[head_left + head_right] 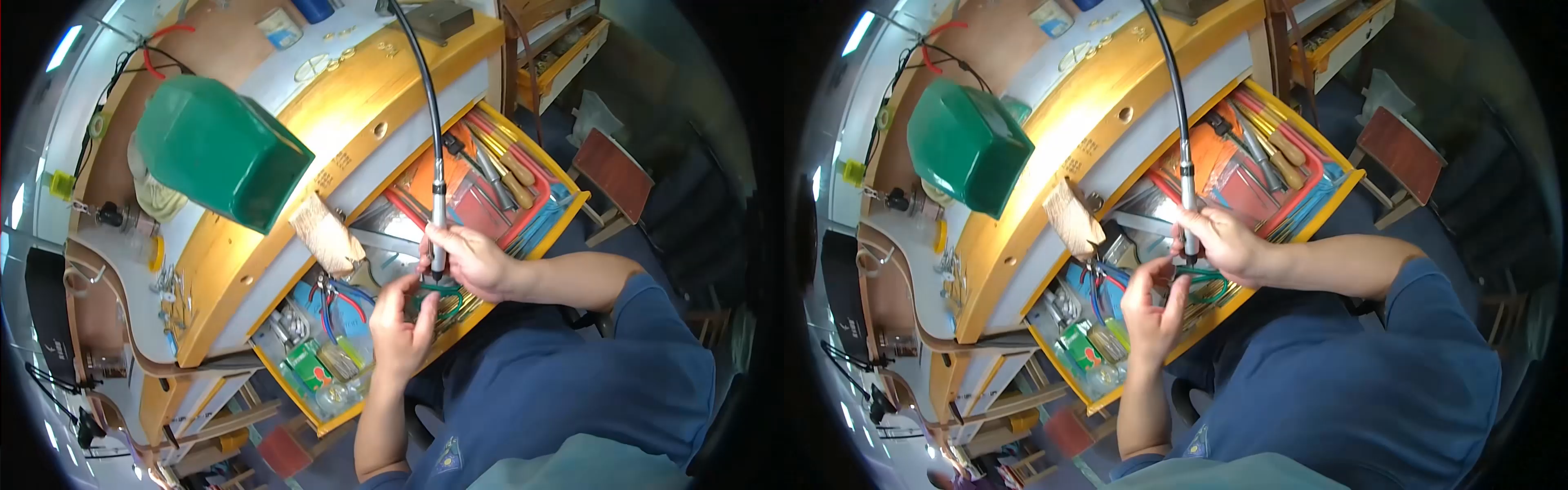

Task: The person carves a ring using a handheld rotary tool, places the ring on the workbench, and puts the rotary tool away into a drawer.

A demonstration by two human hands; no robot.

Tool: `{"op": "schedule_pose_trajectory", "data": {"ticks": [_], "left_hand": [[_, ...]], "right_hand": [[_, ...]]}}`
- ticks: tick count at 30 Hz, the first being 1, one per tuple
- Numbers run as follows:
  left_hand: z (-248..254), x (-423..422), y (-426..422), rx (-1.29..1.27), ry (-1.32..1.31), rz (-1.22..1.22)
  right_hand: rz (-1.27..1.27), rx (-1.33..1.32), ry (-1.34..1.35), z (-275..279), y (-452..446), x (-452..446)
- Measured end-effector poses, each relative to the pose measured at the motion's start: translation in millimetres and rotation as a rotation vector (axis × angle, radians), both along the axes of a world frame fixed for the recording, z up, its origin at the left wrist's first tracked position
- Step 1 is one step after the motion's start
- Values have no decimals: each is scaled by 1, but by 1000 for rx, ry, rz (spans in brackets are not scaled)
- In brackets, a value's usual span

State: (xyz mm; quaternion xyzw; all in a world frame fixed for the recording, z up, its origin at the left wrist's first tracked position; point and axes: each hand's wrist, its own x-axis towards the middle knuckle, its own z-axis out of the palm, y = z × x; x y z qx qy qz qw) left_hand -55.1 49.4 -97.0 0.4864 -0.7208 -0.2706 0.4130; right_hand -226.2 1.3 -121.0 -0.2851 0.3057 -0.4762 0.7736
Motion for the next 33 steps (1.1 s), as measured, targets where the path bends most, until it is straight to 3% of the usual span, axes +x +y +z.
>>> {"op": "schedule_pose_trajectory", "data": {"ticks": [10,23,33], "left_hand": [[-14,-11,2,61,119,67],[-14,6,10,66,108,85],[5,33,59,41,132,144]], "right_hand": [[2,77,-176,8,-1,10],[48,148,-215,21,1,29],[342,96,-331,34,30,49]]}}
